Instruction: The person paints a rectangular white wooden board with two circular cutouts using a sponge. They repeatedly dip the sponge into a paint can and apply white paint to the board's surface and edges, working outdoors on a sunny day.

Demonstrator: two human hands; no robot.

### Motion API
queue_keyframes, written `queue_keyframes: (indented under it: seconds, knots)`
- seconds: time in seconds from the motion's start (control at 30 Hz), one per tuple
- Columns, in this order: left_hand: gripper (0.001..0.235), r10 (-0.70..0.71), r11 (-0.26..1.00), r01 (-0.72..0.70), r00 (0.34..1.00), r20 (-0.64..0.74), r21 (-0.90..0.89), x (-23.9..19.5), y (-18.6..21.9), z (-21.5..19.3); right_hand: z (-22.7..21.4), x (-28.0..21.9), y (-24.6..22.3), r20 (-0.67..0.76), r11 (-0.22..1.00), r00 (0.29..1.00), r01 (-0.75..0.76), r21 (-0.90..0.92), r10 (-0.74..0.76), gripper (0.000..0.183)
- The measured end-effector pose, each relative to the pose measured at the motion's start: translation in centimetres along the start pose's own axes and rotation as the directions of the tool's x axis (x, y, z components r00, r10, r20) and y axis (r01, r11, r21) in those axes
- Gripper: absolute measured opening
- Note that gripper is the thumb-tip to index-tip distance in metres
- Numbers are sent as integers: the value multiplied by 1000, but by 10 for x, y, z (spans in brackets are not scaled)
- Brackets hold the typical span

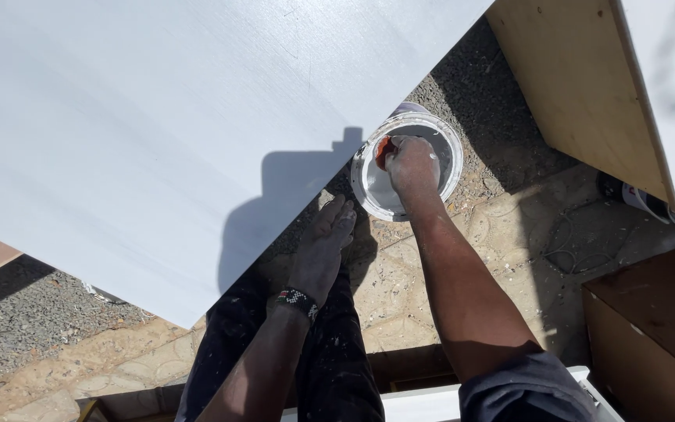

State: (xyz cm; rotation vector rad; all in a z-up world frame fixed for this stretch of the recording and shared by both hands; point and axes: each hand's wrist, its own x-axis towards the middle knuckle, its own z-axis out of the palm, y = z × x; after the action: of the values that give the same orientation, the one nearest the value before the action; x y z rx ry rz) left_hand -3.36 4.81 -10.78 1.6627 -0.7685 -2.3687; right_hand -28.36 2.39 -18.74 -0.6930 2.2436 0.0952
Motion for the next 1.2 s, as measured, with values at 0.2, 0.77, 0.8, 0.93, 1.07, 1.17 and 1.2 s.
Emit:
queue_keyframes:
  seconds: [0.2,0.77,0.8,0.93,1.07,1.17,1.2]
  knots:
    - [62,-25,991,14,996,-80,-134,-1,8,11,-18,-3,20,164,653,955,-289,700,247,8]
    - [70,59,936,-39,997,46,-350,-3,22,15,-69,-77,3,317,638,942,-311,705,109,26]
    - [72,74,936,-47,995,65,-349,-5,24,15,-58,-68,18,341,590,934,-337,734,110,27]
    - [75,68,910,-49,997,31,-411,2,6,11,-43,-57,34,409,432,907,-409,804,98,32]
    - [74,73,917,-47,996,50,-397,2,6,11,-47,-73,9,453,282,886,-461,841,99,41]
    - [74,105,911,-66,992,76,-407,5,-1,8,-47,-87,-2,434,295,892,-450,843,121,47]
    - [76,103,907,-57,991,89,-417,7,-6,8,-47,-90,0,434,286,893,-449,847,116,50]
